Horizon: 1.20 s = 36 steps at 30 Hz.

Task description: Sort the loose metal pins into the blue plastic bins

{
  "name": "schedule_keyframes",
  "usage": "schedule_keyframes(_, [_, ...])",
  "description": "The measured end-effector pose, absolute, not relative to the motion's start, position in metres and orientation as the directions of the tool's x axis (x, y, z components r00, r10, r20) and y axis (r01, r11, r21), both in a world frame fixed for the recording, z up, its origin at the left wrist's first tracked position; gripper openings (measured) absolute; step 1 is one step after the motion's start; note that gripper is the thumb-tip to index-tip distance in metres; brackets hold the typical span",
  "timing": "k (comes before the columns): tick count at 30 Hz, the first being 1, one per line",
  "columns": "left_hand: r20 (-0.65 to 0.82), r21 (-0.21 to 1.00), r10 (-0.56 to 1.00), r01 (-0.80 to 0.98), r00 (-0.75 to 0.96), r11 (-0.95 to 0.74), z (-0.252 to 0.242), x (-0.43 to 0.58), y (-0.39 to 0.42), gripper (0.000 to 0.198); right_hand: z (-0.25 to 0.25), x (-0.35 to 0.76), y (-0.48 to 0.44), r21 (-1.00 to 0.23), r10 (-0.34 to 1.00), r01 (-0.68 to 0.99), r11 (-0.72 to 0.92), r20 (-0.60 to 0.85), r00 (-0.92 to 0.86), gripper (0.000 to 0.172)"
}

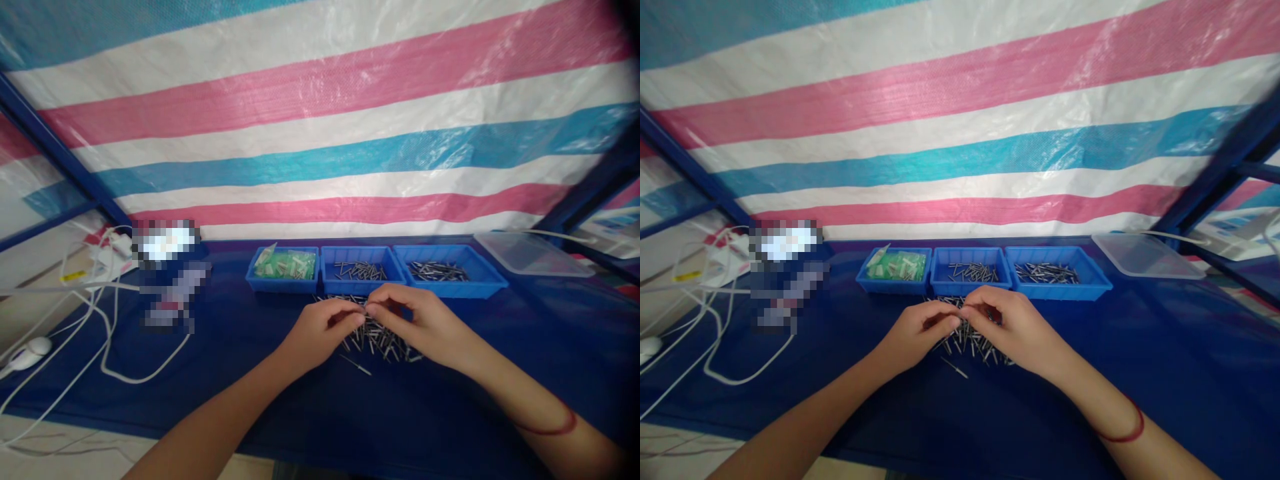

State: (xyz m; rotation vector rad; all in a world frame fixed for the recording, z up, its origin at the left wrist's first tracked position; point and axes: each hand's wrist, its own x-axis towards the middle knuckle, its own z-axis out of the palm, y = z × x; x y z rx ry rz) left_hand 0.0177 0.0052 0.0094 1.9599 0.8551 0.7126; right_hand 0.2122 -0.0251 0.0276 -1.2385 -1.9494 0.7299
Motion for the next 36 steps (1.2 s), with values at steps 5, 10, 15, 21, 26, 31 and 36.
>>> schedule_keyframes(5, [0.175,0.840,0.745,0.298,0.644,-0.454,0.015,0.018,0.000,0.028,0.025,0.208,-0.030,-0.769,0.899,0.468,0.435,0.338,-0.279,0.019])
schedule_keyframes(10, [0.157,0.883,0.767,0.260,0.622,-0.391,0.011,0.020,-0.001,0.025,0.023,0.205,-0.031,-0.777,0.885,0.426,0.463,0.386,-0.259,0.016])
schedule_keyframes(15, [0.200,0.853,0.790,0.293,0.579,-0.431,0.013,0.020,-0.001,0.018,0.023,0.207,-0.027,-0.749,0.852,0.412,0.520,0.416,-0.319,0.014])
schedule_keyframes(21, [0.245,0.822,0.835,0.351,0.492,-0.448,0.015,0.017,0.004,0.022,0.026,0.213,-0.021,-0.607,0.794,0.513,0.607,0.486,-0.365,0.015])
schedule_keyframes(26, [0.243,0.639,0.706,0.438,0.665,-0.632,0.011,0.014,0.005,0.036,0.024,0.245,-0.004,-0.470,0.834,0.771,0.430,0.534,-0.139,0.021])
schedule_keyframes(31, [0.165,0.368,0.566,0.482,0.808,-0.795,0.005,0.012,0.002,0.034,0.006,0.301,0.017,-0.245,0.868,0.969,-0.022,0.477,0.140,0.030])
schedule_keyframes(36, [0.168,0.280,0.556,0.501,0.814,-0.819,0.003,0.014,0.003,0.017,0.001,0.310,0.020,-0.192,0.845,0.976,-0.101,0.502,0.187,0.040])
